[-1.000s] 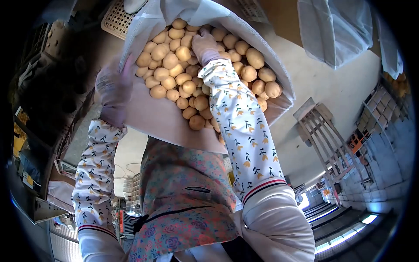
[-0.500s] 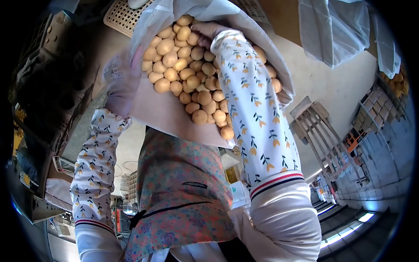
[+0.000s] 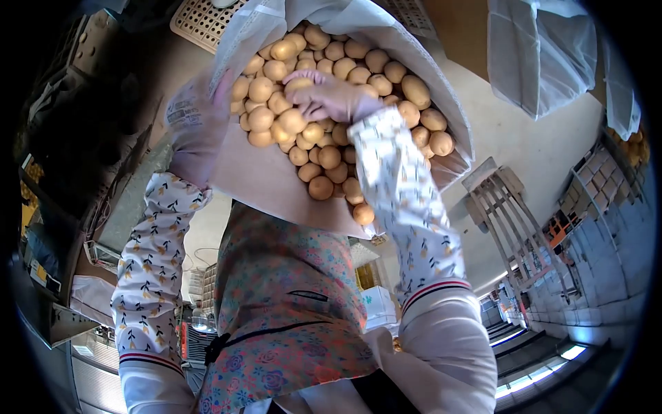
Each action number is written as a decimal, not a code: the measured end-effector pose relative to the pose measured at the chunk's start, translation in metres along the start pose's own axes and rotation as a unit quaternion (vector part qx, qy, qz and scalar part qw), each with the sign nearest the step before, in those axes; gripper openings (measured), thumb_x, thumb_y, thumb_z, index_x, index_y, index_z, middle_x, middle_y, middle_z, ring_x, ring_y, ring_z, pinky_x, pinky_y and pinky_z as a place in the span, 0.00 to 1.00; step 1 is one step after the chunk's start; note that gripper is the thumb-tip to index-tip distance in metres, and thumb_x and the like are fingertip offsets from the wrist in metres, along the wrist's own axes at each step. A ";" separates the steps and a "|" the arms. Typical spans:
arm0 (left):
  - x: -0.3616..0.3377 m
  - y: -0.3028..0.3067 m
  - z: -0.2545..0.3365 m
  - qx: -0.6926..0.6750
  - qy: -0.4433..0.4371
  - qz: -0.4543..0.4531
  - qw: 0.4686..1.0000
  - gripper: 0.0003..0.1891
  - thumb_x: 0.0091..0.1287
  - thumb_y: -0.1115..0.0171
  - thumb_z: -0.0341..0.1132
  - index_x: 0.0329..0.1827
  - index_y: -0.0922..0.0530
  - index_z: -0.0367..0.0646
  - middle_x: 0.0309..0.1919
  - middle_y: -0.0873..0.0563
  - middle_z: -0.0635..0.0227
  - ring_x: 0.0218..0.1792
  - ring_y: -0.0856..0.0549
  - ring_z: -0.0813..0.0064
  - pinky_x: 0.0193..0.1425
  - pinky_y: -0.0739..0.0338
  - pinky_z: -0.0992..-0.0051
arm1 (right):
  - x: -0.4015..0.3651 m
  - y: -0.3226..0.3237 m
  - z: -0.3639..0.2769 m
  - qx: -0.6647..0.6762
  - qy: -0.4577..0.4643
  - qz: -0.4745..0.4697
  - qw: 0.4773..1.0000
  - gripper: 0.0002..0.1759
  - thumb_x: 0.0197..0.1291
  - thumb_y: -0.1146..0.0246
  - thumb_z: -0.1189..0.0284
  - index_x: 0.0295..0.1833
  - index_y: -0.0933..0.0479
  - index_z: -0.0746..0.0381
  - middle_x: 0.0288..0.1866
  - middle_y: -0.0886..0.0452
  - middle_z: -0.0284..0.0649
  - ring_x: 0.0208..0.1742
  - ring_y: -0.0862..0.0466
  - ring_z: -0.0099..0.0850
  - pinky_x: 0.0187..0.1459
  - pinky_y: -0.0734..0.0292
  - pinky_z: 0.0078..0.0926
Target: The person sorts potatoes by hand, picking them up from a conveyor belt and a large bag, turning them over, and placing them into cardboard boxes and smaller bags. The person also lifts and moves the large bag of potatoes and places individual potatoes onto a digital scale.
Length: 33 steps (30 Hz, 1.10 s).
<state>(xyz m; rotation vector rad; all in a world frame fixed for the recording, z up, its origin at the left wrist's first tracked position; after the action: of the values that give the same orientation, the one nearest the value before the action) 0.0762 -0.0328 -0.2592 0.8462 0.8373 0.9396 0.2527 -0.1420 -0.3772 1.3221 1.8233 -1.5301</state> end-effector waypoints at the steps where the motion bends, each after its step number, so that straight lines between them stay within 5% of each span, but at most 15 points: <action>1: 0.000 0.000 0.000 0.002 -0.003 0.004 1.000 0.15 0.71 0.42 0.46 0.48 0.20 0.44 0.34 0.13 0.58 0.37 0.14 0.52 0.44 0.22 0.56 | -0.019 -0.012 0.005 0.079 0.051 -0.013 0.995 0.32 0.60 0.32 0.75 0.70 0.31 0.57 0.44 0.16 0.43 0.36 0.17 0.25 0.38 0.18 0.18; 7: 0.000 -0.007 -0.005 -0.036 0.015 -0.002 0.999 0.14 0.71 0.40 0.46 0.48 0.16 0.45 0.35 0.13 0.55 0.39 0.14 0.51 0.43 0.21 0.57 | -0.087 -0.071 0.004 0.290 0.197 -0.092 0.932 0.46 0.53 0.37 0.88 0.79 0.42 0.58 0.67 0.24 0.49 0.55 0.17 0.32 0.56 0.21 0.25; 12: 0.002 -0.005 -0.004 -0.040 0.022 -0.014 0.999 0.15 0.72 0.41 0.46 0.47 0.15 0.45 0.37 0.12 0.54 0.40 0.13 0.52 0.44 0.20 0.59 | -0.097 -0.094 -0.004 0.333 0.229 -0.146 0.903 0.39 0.67 0.38 0.69 0.79 0.45 0.61 0.65 0.24 0.55 0.51 0.15 0.33 0.46 0.20 0.25; 13: 0.002 -0.004 -0.004 -0.044 0.026 -0.017 0.999 0.15 0.72 0.41 0.47 0.47 0.15 0.45 0.37 0.12 0.54 0.39 0.13 0.52 0.44 0.20 0.59 | -0.095 -0.095 0.000 0.349 0.227 -0.161 0.895 0.36 0.72 0.45 0.56 0.77 0.41 0.64 0.56 0.19 0.58 0.42 0.13 0.35 0.36 0.22 0.23; 16: 0.002 -0.005 -0.006 -0.031 0.026 -0.020 0.999 0.16 0.72 0.41 0.47 0.47 0.15 0.46 0.36 0.12 0.55 0.38 0.13 0.52 0.43 0.20 0.59 | -0.092 -0.108 0.009 0.472 0.173 -0.294 0.813 0.38 0.75 0.50 0.53 0.76 0.45 0.71 0.51 0.20 0.59 0.31 0.21 0.33 0.29 0.25 0.23; 17: 0.002 -0.005 -0.006 -0.029 0.022 -0.016 0.999 0.16 0.72 0.41 0.48 0.46 0.15 0.46 0.35 0.12 0.55 0.37 0.13 0.52 0.43 0.20 0.59 | -0.094 -0.114 0.005 0.480 0.196 -0.316 0.794 0.38 0.75 0.51 0.54 0.75 0.45 0.74 0.49 0.20 0.58 0.35 0.18 0.35 0.30 0.23 0.22; 21: 0.001 -0.004 -0.006 -0.015 0.016 -0.008 1.000 0.17 0.72 0.41 0.50 0.45 0.15 0.46 0.33 0.12 0.56 0.36 0.13 0.52 0.42 0.20 0.58 | -0.097 -0.110 0.023 0.371 0.177 -0.075 0.909 0.32 0.74 0.48 0.62 0.76 0.43 0.65 0.59 0.24 0.59 0.46 0.14 0.38 0.37 0.19 0.22; 24: -0.001 -0.004 -0.005 -0.011 0.005 0.001 1.000 0.15 0.72 0.43 0.49 0.48 0.17 0.48 0.32 0.13 0.56 0.35 0.14 0.52 0.42 0.22 0.56 | -0.100 -0.109 0.036 0.316 0.167 0.000 0.934 0.29 0.71 0.44 0.64 0.74 0.38 0.60 0.60 0.20 0.47 0.51 0.14 0.33 0.38 0.18 0.19; 28: 0.000 -0.003 -0.006 0.006 0.026 -0.017 1.000 0.18 0.71 0.41 0.52 0.45 0.15 0.48 0.33 0.12 0.56 0.37 0.13 0.52 0.44 0.21 0.56 | -0.100 -0.098 0.039 0.316 0.185 0.005 0.931 0.28 0.69 0.40 0.73 0.73 0.35 0.61 0.60 0.22 0.40 0.53 0.15 0.29 0.43 0.17 0.17; 32: 0.000 -0.004 -0.007 0.011 0.004 0.005 1.000 0.18 0.71 0.41 0.53 0.45 0.15 0.48 0.33 0.12 0.56 0.37 0.13 0.52 0.43 0.21 0.56 | -0.105 -0.082 0.020 0.099 0.300 0.236 0.919 0.32 0.59 0.32 0.83 0.69 0.32 0.64 0.64 0.27 0.38 0.57 0.21 0.22 0.53 0.22 0.17; 33: 0.000 -0.004 -0.007 0.010 0.004 0.006 1.000 0.19 0.71 0.41 0.53 0.45 0.15 0.47 0.33 0.12 0.56 0.36 0.13 0.52 0.43 0.21 0.56 | -0.107 -0.083 0.019 0.113 0.309 0.232 0.915 0.34 0.56 0.31 0.86 0.69 0.32 0.65 0.67 0.30 0.38 0.62 0.26 0.21 0.58 0.25 0.19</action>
<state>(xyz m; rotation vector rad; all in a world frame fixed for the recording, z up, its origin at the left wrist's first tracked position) 0.0716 -0.0325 -0.2657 0.8663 0.8515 0.9464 0.2265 -0.1968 -0.2545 2.3579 1.4860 -1.1547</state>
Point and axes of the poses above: each hand's wrist, its own x-axis towards the middle knuckle, its own y-axis out of the back of the hand, z = x × y, the point moved 7 cm from there along x, towards the middle knuckle
